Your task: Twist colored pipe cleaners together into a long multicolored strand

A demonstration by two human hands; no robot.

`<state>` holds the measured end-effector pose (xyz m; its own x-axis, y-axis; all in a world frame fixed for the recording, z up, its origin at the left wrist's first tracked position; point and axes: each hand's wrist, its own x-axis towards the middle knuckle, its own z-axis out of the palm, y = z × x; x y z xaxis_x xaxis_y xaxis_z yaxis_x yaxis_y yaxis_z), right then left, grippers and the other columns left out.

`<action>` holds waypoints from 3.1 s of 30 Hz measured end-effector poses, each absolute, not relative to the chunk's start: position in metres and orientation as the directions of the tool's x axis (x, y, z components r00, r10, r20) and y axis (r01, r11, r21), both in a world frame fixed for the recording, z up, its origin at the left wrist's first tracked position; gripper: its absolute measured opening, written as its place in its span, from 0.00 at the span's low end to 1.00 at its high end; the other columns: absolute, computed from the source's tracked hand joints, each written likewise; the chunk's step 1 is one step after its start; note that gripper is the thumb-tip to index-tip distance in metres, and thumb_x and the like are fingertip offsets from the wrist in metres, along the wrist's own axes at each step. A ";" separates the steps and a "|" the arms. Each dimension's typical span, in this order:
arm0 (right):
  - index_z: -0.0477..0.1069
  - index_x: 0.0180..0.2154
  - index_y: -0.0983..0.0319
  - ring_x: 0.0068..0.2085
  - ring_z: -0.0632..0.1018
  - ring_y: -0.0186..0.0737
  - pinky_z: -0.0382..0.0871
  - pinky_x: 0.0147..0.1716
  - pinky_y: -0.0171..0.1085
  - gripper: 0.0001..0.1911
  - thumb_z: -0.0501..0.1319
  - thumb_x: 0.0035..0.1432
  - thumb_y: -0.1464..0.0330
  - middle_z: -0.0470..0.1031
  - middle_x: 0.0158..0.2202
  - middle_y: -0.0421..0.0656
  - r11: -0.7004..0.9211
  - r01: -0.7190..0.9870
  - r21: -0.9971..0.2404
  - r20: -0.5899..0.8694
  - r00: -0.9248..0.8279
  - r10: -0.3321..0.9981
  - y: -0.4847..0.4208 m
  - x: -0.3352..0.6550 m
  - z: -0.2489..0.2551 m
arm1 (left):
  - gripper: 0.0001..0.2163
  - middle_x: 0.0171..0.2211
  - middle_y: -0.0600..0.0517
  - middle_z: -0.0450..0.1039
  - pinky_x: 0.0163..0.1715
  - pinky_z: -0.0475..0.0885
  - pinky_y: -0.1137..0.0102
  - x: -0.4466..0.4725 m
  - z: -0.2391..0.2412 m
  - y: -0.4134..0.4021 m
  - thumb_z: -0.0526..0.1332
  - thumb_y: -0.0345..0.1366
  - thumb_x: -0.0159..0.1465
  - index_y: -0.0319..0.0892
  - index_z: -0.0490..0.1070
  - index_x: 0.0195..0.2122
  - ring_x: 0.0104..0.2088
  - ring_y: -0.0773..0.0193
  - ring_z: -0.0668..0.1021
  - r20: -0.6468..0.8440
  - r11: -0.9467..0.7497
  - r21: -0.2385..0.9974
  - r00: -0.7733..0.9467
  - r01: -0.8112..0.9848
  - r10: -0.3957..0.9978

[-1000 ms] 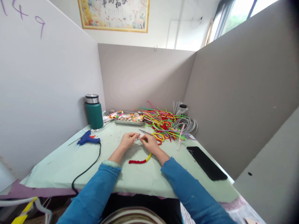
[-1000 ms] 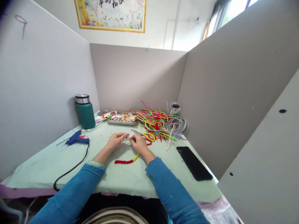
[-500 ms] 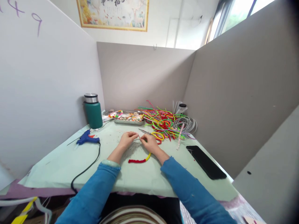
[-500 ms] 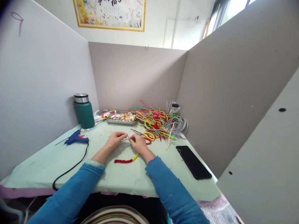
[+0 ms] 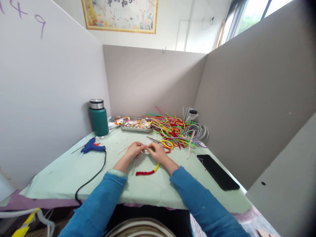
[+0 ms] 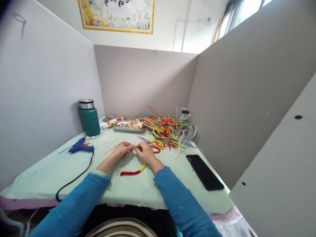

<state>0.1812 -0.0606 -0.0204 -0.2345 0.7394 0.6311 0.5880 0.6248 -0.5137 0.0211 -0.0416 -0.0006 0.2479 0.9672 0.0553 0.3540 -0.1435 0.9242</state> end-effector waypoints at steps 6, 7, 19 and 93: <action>0.70 0.30 0.62 0.30 0.72 0.35 0.62 0.32 0.33 0.06 0.56 0.54 0.68 0.74 0.29 0.41 0.643 0.557 -0.526 0.646 -0.229 0.728 -0.061 0.180 -0.019 | 0.16 0.16 0.55 0.66 0.11 0.51 0.75 0.022 0.003 -0.044 0.60 0.47 0.49 0.36 0.68 0.24 0.10 0.76 0.58 -0.008 -0.052 0.976 0.270 0.213 0.963; 0.70 0.30 0.62 0.30 0.72 0.35 0.62 0.31 0.33 0.06 0.56 0.54 0.67 0.74 0.28 0.41 0.632 0.560 -0.535 0.646 -0.211 0.733 -0.060 0.180 -0.020 | 0.17 0.19 0.54 0.68 0.11 0.52 0.75 0.022 0.001 -0.043 0.60 0.49 0.49 0.36 0.69 0.26 0.11 0.76 0.59 -0.006 -0.050 0.977 0.259 0.207 0.966; 0.70 0.29 0.61 0.27 0.71 0.35 0.61 0.27 0.32 0.08 0.55 0.54 0.65 0.72 0.25 0.39 0.529 0.588 -0.612 0.614 -0.068 0.787 -0.051 0.185 -0.025 | 0.20 0.31 0.49 0.72 0.17 0.62 0.76 0.023 0.004 -0.045 0.60 0.47 0.50 0.37 0.74 0.38 0.24 0.69 0.70 0.172 -0.239 0.933 0.247 0.270 0.953; 0.66 0.34 0.60 0.33 0.69 0.37 0.58 0.31 0.34 0.07 0.54 0.59 0.64 0.69 0.33 0.43 0.562 0.756 -0.335 0.690 -0.210 0.693 -0.066 0.180 -0.014 | 0.15 0.11 0.58 0.62 0.08 0.46 0.76 0.025 0.002 -0.045 0.52 0.46 0.57 0.39 0.62 0.22 0.07 0.75 0.56 0.011 -0.113 0.971 0.431 0.212 0.903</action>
